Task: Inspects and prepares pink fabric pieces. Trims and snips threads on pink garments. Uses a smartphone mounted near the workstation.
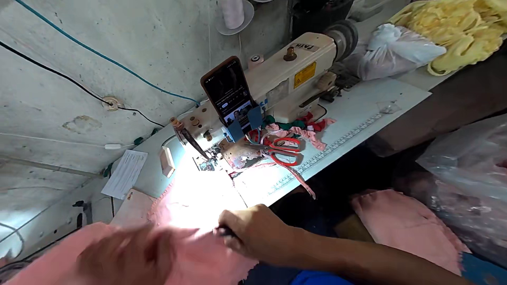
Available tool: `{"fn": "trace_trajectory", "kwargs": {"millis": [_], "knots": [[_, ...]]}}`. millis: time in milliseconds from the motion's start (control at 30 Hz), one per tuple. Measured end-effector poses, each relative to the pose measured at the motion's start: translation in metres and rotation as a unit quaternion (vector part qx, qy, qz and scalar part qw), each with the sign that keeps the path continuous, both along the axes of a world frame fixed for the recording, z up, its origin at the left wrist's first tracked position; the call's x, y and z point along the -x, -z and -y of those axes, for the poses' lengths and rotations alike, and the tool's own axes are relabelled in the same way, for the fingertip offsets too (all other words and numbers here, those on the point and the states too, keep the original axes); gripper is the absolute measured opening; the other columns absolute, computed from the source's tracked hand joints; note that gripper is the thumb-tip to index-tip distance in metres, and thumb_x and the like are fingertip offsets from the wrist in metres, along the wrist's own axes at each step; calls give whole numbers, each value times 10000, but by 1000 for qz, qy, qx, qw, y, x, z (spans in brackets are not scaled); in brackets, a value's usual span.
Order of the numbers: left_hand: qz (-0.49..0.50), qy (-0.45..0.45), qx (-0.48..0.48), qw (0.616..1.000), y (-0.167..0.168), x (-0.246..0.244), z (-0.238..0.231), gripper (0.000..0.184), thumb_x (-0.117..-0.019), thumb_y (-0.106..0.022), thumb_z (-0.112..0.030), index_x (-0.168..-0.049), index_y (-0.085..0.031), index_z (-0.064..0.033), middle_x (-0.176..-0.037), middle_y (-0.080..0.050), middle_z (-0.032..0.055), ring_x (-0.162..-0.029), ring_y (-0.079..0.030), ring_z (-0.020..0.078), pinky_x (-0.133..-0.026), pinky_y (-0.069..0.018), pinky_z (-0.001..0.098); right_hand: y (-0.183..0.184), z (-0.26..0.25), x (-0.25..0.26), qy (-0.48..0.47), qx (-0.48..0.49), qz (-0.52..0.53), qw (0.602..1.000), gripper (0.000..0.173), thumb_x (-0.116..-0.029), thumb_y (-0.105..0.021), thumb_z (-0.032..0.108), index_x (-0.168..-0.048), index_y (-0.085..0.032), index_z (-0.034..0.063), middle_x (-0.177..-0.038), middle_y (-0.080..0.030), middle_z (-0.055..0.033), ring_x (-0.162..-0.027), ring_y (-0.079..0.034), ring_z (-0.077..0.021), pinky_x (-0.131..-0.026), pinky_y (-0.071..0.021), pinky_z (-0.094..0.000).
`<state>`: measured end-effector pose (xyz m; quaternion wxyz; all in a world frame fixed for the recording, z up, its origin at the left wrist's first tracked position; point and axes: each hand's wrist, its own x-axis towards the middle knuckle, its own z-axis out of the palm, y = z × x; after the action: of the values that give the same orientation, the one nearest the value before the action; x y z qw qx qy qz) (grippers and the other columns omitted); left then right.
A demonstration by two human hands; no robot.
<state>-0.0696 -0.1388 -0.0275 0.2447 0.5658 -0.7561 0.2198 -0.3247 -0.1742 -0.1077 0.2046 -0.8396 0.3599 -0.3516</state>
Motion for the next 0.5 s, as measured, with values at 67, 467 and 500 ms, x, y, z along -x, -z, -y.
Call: {"fn": "trace_trajectory", "kwargs": {"millis": [67,467,500], "knots": [[-28,-41,-80,996,33,17,16,468,-942,-676,-359,-1234,-681,6,-1214,-625,313,-1180,-556,534,-1022,-392,678,16,5,-8,69,-41,-45,996,219,-898,-665,302,-954,-678,91,-655,-600,-47,-551,-632,-215,-468,-507,-395],[-525,1,-316,790,121,86,12,235,-1007,-582,-178,-831,-695,-71,-654,-647,-16,-551,-636,78,-505,-554,233,38,5,-4,79,-247,15,966,286,-970,-616,336,-1071,-710,86,-925,-701,-71,-848,-694,-207,-716,-570,-423],[-540,0,-319,779,119,87,11,238,-1009,-582,-173,-820,-682,-67,-645,-640,-13,-542,-630,77,-500,-548,228,38,4,-4,85,-244,16,966,293,-970,-615,340,-1069,-710,82,-914,-700,-72,-835,-693,-206,-707,-568,-420]]}}
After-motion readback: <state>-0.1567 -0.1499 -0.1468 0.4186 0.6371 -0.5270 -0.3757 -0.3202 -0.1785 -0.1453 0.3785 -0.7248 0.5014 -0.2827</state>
